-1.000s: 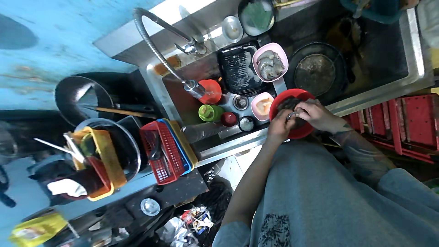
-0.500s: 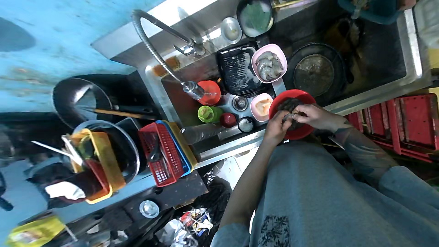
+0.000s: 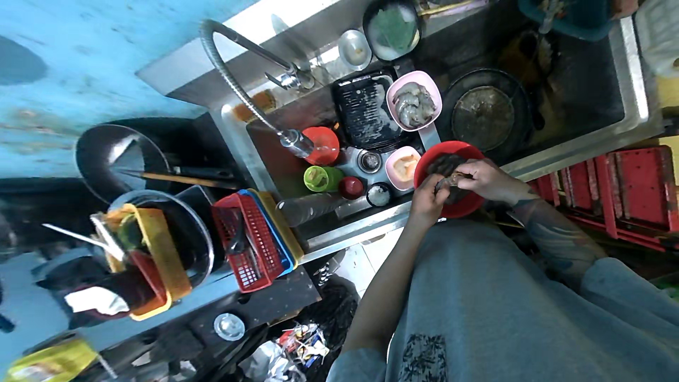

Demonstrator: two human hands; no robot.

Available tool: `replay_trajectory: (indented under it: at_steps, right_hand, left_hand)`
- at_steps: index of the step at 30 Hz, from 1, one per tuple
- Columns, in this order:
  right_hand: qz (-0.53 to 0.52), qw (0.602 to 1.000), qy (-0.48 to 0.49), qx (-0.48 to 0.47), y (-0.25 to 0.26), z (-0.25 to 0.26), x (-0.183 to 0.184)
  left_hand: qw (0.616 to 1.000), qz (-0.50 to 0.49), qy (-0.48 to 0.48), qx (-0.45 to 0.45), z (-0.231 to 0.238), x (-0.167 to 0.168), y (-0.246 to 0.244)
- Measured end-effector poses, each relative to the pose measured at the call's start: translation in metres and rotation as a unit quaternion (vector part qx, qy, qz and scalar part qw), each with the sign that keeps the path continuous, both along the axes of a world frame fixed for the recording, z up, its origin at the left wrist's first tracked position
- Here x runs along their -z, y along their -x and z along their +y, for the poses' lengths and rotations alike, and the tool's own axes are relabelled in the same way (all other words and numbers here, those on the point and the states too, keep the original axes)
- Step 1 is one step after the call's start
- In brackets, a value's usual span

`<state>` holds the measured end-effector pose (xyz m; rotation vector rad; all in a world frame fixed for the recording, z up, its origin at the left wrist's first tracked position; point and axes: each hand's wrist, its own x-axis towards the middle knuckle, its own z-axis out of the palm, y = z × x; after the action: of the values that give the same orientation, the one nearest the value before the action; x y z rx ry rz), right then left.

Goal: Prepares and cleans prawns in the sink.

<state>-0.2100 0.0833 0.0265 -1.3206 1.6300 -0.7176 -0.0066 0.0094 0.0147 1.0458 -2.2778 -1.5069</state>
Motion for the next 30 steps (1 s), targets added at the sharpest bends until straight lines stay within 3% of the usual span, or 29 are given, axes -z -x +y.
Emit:
replay_trajectory:
  at_steps: [3, 7, 11, 14, 16, 18, 21, 25, 30]
  right_hand:
    - [0.035, 0.995, -0.093, -0.01, 0.01, -0.005, -0.026]
    - [0.213, 0.971, 0.058, -0.09, 0.009, 0.009, 0.015]
    - [0.317, 0.931, 0.061, -0.17, -0.001, 0.011, 0.02]
    - [0.181, 0.972, 0.134, -0.07, 0.013, 0.014, 0.014]
    - [0.079, 0.99, 0.111, 0.047, 0.046, 0.007, 0.006]
    - [0.019, 0.981, 0.051, 0.185, 0.09, -0.006, 0.01]
    - [-0.083, 0.928, 0.012, 0.364, 0.155, -0.032, 0.054]
    - [-0.262, 0.876, -0.04, 0.402, 0.205, -0.064, 0.103]
    - [-0.277, 0.874, -0.06, 0.396, 0.218, -0.08, 0.102]
  left_hand:
    - [0.999, -0.011, -0.037, -0.018, -0.006, -0.004, -0.01]
    - [0.996, -0.08, -0.023, -0.015, -0.014, -0.026, -0.011]
    - [0.982, -0.163, 0.088, 0.026, -0.016, -0.045, -0.009]
    - [0.97, -0.206, 0.121, 0.036, -0.016, -0.039, -0.006]
    - [0.964, -0.234, 0.117, 0.037, -0.015, -0.038, -0.002]
    - [0.961, -0.248, 0.121, 0.033, -0.013, -0.045, 0.006]
    - [0.968, -0.198, 0.152, 0.026, -0.016, -0.059, 0.028]
    - [0.985, -0.09, 0.138, 0.049, -0.034, -0.073, 0.083]
    - [0.998, 0.006, 0.011, 0.063, -0.065, -0.042, 0.185]
